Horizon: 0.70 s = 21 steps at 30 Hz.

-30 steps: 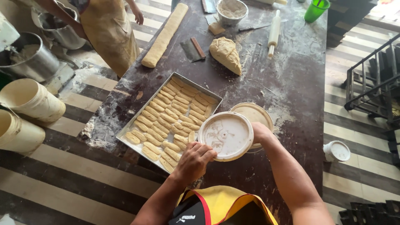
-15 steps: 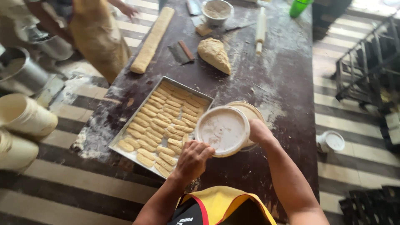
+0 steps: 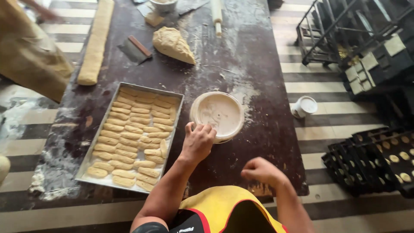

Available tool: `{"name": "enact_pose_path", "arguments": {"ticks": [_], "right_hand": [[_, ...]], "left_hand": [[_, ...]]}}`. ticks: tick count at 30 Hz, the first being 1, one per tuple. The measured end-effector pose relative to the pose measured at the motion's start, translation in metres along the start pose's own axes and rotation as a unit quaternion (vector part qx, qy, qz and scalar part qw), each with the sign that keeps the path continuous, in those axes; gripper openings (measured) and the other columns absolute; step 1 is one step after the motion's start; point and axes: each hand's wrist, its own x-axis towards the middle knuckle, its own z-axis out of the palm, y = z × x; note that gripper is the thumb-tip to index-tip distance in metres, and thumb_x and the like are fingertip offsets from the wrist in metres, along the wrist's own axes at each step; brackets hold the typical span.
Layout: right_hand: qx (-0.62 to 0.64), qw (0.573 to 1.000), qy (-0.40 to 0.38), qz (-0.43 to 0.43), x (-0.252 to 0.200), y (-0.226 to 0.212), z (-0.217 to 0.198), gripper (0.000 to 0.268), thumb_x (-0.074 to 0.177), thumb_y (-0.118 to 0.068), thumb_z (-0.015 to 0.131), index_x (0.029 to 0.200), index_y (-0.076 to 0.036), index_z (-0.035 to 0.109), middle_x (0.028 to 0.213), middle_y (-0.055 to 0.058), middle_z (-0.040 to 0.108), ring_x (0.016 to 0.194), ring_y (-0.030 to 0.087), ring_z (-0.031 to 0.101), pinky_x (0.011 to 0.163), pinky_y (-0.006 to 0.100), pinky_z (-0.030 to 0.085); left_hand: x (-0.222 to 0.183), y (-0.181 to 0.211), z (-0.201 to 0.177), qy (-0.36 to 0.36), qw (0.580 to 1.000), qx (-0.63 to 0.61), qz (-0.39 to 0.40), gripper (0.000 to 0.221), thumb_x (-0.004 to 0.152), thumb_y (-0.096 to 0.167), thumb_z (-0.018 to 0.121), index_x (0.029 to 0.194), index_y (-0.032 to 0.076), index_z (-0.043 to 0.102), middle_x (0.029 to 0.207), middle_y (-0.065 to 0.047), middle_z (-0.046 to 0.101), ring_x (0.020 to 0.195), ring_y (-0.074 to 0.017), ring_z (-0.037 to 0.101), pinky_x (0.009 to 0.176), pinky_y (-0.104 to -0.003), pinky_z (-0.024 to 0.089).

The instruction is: The person picks elongated dough pieces from a floured tray and arranges them in rows on black baking trays, working through the tray one piece at a time while a coworker cuts more dough pieces at the table.

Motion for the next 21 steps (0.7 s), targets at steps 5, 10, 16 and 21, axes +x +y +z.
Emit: {"name": "enact_pose_path", "arguments": {"ticks": [5, 10, 16, 21], "right_hand": [[0.179, 0.983, -0.005, 0.048, -0.003, 0.083, 0.040, 0.021, 0.095, -0.016, 0.071, 0.094, 0.005, 0.075, 0.076, 0.005, 0.070, 0.068, 0.014, 0.061, 0.064, 0.030, 0.051], [0.094, 0.992, 0.075, 0.029, -0.012, 0.082, 0.060, 0.013, 0.090, -0.009, 0.066, 0.098, -0.002, 0.073, 0.085, 0.006, 0.077, 0.075, 0.008, 0.070, 0.072, 0.025, 0.058], [0.380, 0.921, 0.052, 0.066, -0.006, 0.060, 0.041, 0.013, 0.092, 0.005, 0.049, 0.100, -0.004, 0.053, 0.101, 0.017, 0.074, 0.075, 0.021, 0.065, 0.069, 0.036, 0.060], [0.400, 0.904, 0.094, -0.118, -0.018, 0.021, -0.011, 0.018, 0.092, 0.011, 0.045, 0.095, -0.006, 0.047, 0.111, 0.022, 0.073, 0.097, 0.023, 0.074, 0.084, 0.033, 0.064]], "left_hand": [[0.004, -0.002, -0.006, -0.072, 0.996, -0.030, -0.045, 0.035, 0.080, 0.003, 0.069, 0.114, 0.012, 0.069, 0.121, -0.004, 0.068, 0.113, -0.0216, 0.062, 0.098, -0.048, 0.034], [0.005, -0.001, -0.010, -0.110, 0.991, -0.031, -0.076, 0.043, 0.080, 0.003, 0.069, 0.122, 0.014, 0.066, 0.134, -0.004, 0.062, 0.125, -0.0231, 0.056, 0.105, -0.053, 0.033], [0.003, -0.001, 0.011, -0.113, 0.989, -0.036, -0.090, 0.048, 0.084, 0.020, 0.074, 0.128, 0.012, 0.057, 0.149, -0.012, 0.052, 0.143, -0.0368, 0.041, 0.110, -0.057, 0.031], [-0.010, 0.004, 0.037, 0.047, 0.990, -0.056, -0.119, 0.091, 0.080, 0.047, 0.078, 0.143, -0.003, 0.035, 0.158, -0.033, 0.024, 0.146, -0.0521, 0.026, 0.119, -0.058, 0.019]]}}
